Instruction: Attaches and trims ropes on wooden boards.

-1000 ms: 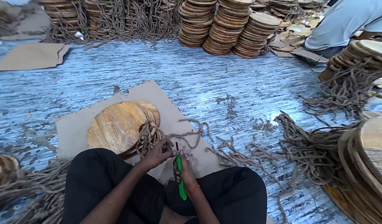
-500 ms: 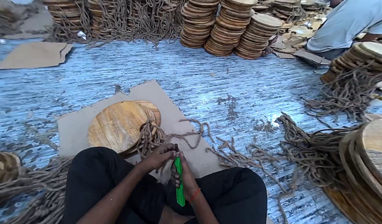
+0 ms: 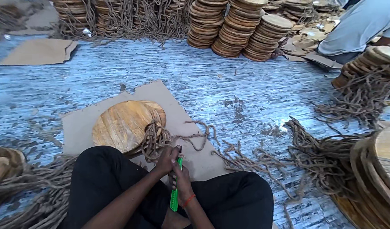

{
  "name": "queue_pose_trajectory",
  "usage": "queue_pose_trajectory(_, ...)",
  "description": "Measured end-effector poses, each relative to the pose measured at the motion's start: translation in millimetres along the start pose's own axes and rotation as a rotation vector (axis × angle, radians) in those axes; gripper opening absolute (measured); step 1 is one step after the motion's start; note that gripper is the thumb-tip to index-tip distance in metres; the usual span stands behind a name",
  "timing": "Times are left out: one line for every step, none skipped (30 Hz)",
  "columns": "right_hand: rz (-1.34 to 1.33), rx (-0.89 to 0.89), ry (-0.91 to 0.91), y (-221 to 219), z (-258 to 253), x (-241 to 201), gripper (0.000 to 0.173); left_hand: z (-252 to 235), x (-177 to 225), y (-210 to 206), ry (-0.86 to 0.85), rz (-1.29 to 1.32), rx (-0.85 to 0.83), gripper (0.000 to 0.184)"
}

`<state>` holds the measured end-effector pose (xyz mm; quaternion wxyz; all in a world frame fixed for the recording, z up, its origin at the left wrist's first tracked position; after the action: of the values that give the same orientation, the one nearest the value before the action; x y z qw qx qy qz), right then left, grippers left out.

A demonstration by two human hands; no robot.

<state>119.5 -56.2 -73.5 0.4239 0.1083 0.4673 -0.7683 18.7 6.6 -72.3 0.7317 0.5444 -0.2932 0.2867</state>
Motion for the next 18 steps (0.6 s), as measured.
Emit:
queue_pose_trajectory(0.027, 0.016, 0.027, -1, 0, 3, 0.028, -3, -4, -1, -0.055, -0.059, 0.018, 0.053)
queue_pose_trajectory(0.047, 0.041, 0.046, -2, 1, 7, 0.026, -6, -6, -1, -0.104, -0.116, 0.027, 0.052)
queue_pose_trajectory(0.056, 0.072, 0.049, -4, 2, 11, 0.026, -7, -7, 0, -0.162, -0.169, 0.022, 0.051)
queue_pose_trajectory(0.052, 0.105, 0.047, -8, 4, 14, 0.028, -8, -6, 1, -0.235, -0.217, 0.034, 0.05)
queue_pose_trajectory(0.043, 0.137, 0.054, -12, 8, 17, 0.029, -9, -6, 0, -0.314, -0.261, 0.075, 0.05)
queue_pose_trajectory(0.048, 0.158, 0.086, -15, 14, 20, 0.028, -9, -8, -1, -0.365, -0.292, 0.128, 0.05)
queue_pose_trajectory(0.081, 0.163, 0.167, -17, 24, 20, 0.027, -8, -9, 1, -0.335, -0.314, 0.156, 0.049)
queue_pose_trajectory(0.142, 0.158, 0.31, -20, 39, 14, 0.023, -9, -10, 14, -0.186, -0.311, 0.125, 0.047)
queue_pose_trajectory(0.193, 0.166, 0.492, -24, 56, 0, 0.019, -14, -13, 37, 0.028, -0.252, 0.106, 0.045)
queue_pose_trajectory(0.17, 0.188, 0.579, -21, 70, -21, 0.02, -25, -21, 54, 0.148, -0.169, 0.19, 0.046)
queue_pose_trajectory(0.145, 0.226, 0.591, -9, 76, -41, 0.021, -32, -29, 62, 0.106, -0.142, 0.3, 0.047)
queue_pose_trajectory(0.129, 0.275, 0.556, 6, 72, -55, 0.024, -35, -27, 65, 0.005, -0.132, 0.357, 0.047)
queue_pose_trajectory(0.147, 0.301, 0.519, 21, 60, -63, 0.024, -35, -15, 68, -0.074, -0.11, 0.338, 0.047)
queue_pose_trajectory(0.201, 0.299, 0.503, 33, 44, -66, 0.02, -32, 2, 67, -0.104, -0.066, 0.278, 0.048)
queue_pose_trajectory(0.274, 0.266, 0.501, 42, 29, -68, 0.014, -27, 15, 61, -0.097, -0.001, 0.221, 0.05)
queue_pose_trajectory(0.338, 0.211, 0.503, 46, 19, -66, 0.02, -20, 20, 50, -0.065, 0.085, 0.157, 0.052)
queue_pose_trajectory(0.394, 0.148, 0.499, 45, 12, -62, 0.035, -13, 21, 40, -0.014, 0.162, 0.073, 0.055)
queue_pose_trajectory(0.436, 0.085, 0.494, 39, 6, -59, 0.046, -8, 20, 32, 0.017, 0.219, 0.001, 0.058)
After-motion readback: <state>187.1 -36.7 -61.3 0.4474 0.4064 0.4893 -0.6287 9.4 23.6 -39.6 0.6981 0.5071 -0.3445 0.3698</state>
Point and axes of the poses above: each hand's wrist, its own z-axis away from the middle knuckle, its own y-axis out of the back of the hand, x = y × z, the point moved 2 cm from there along -z, towards the middle knuckle, and after that the axes turned 13 degrees about -z, right-handed, at the moved point
